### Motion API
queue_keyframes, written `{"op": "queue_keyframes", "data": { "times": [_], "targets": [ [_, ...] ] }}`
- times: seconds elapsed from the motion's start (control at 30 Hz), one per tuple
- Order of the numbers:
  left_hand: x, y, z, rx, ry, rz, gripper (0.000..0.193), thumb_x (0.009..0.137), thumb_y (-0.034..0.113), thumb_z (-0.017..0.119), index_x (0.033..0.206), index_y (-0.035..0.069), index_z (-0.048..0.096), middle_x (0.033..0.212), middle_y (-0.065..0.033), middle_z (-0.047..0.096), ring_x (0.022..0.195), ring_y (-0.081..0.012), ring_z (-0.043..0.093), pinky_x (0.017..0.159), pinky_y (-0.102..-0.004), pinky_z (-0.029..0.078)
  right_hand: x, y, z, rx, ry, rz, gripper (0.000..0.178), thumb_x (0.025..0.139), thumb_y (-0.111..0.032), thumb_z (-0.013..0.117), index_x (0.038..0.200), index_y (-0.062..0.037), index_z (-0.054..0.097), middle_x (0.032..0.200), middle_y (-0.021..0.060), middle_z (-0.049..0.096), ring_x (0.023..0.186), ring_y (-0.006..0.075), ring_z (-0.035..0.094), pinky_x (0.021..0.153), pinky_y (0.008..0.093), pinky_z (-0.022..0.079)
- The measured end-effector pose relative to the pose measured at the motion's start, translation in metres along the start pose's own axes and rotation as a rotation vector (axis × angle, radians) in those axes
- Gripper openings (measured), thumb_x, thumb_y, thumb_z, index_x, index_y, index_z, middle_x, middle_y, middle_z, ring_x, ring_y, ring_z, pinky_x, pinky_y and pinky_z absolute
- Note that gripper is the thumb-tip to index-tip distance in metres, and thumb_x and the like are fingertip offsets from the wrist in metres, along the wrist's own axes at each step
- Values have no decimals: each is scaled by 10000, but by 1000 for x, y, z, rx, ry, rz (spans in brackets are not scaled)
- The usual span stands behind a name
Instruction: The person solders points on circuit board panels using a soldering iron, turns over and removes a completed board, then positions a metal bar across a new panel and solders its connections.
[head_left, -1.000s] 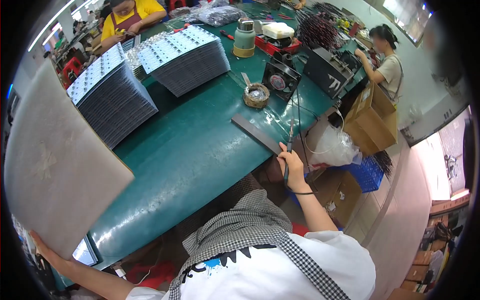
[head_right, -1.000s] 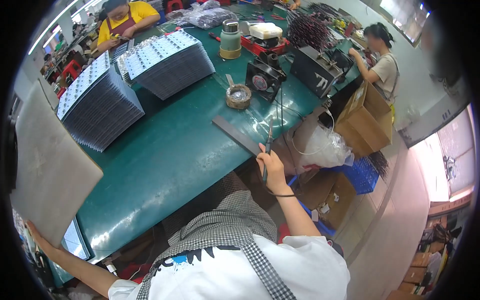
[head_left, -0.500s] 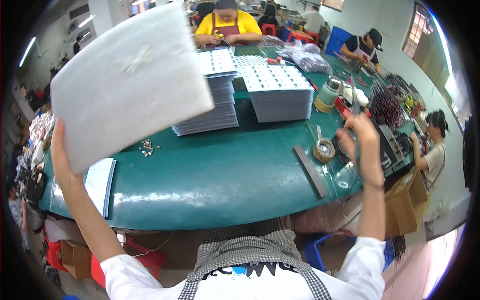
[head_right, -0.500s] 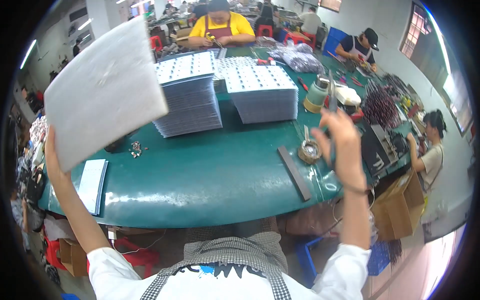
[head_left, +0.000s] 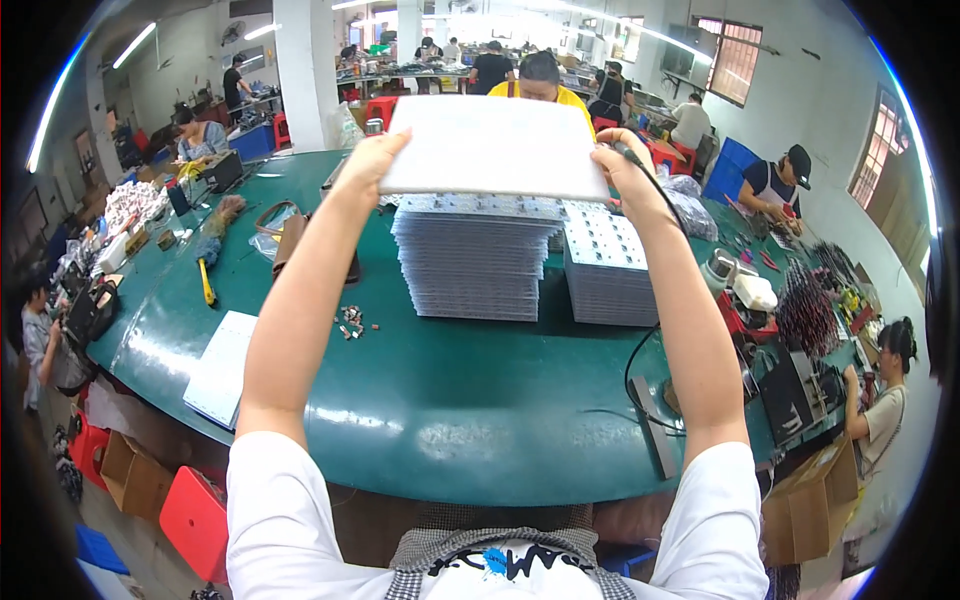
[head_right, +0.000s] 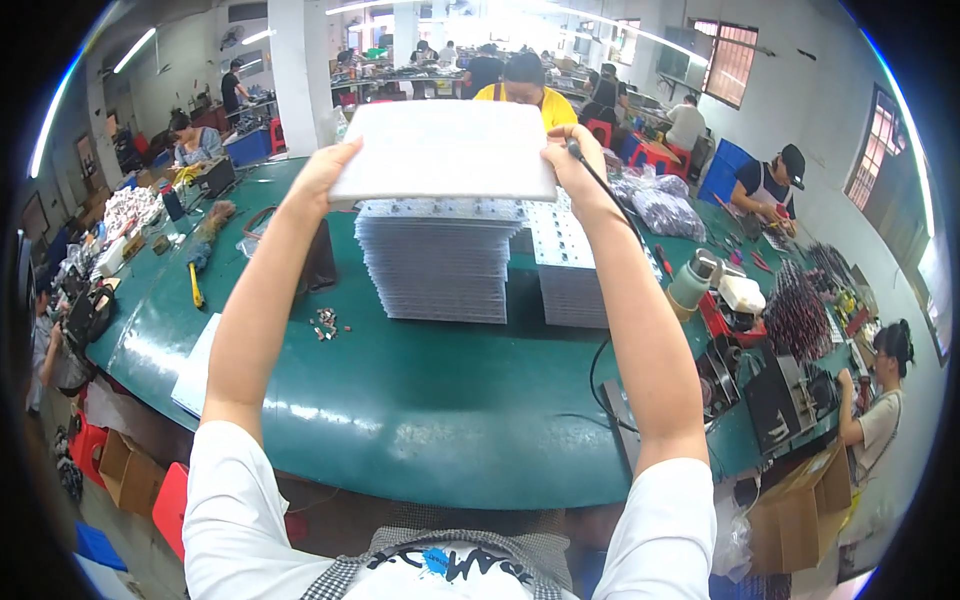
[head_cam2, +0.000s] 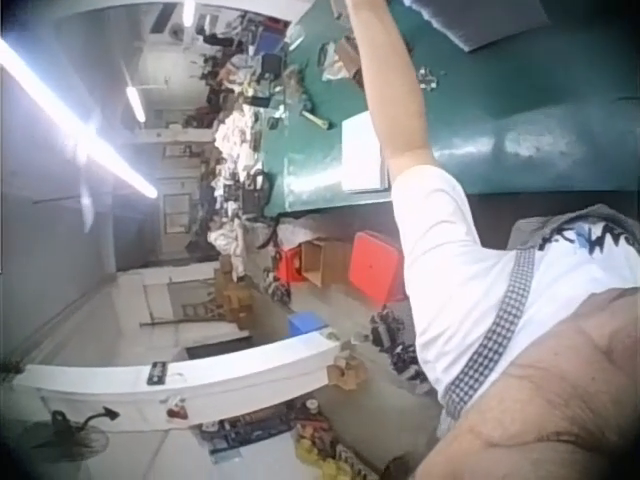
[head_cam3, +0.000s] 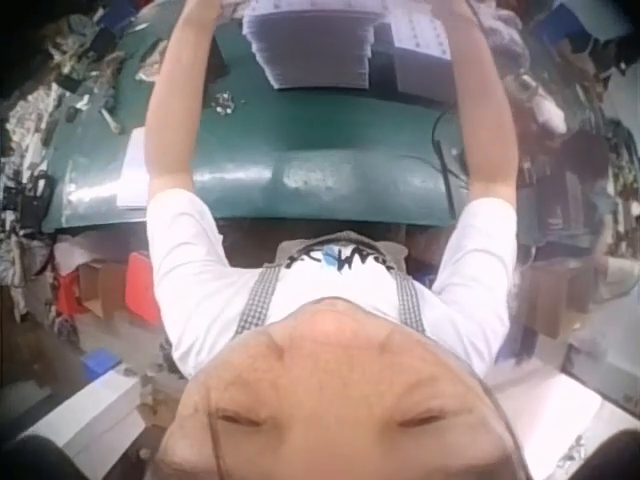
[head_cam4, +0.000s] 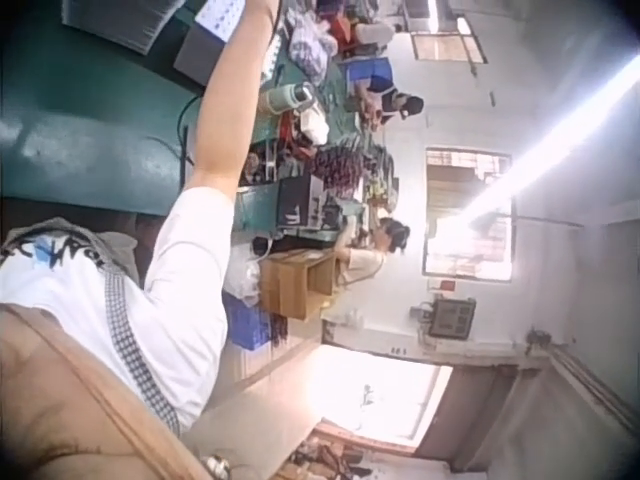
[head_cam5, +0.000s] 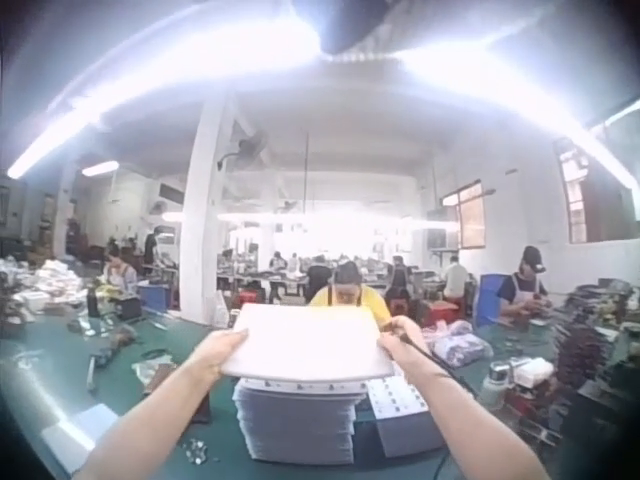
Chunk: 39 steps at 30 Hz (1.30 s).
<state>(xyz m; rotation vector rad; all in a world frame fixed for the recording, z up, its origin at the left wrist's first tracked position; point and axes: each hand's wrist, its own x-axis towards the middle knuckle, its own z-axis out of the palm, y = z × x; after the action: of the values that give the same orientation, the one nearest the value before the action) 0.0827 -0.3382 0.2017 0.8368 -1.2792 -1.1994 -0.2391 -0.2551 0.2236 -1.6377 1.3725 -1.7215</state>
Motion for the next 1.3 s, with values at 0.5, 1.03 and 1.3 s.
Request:
{"op": "queue_keyframes", "data": {
  "times": [0.5, 1.03, 1.3],
  "targets": [
    [40, -37, -8, 1157, 78, 69, 559, 824, 416, 610, 1102, -69, 626, 1113, -274, 627, 1056, -383, 609, 921, -436, 466, 12, 51, 41, -593, 42, 68, 417, 715, -255, 751, 1054, -45, 626, 1065, 185, 653, 1033, 303, 619, 920, 374, 461],
    [50, -47, -10, 1267, 21, 68, 531, 843, 445, 592, 1040, -44, 651, 1078, -257, 643, 1020, -385, 620, 886, -460, 473, 17, 68, 46, -631, 36, 49, 412, 714, -256, 752, 1039, -46, 608, 1056, 188, 649, 1009, 316, 622, 886, 379, 470],
    [54, -49, -17, 1218, 12, 87, 549, 828, 448, 598, 1005, -68, 661, 1039, -257, 656, 974, -377, 640, 840, -439, 494, 17, 68, 42, -611, 37, 109, 385, 781, -339, 716, 1012, -46, 620, 1014, 199, 661, 999, 322, 628, 877, 385, 471]
  ]
}}
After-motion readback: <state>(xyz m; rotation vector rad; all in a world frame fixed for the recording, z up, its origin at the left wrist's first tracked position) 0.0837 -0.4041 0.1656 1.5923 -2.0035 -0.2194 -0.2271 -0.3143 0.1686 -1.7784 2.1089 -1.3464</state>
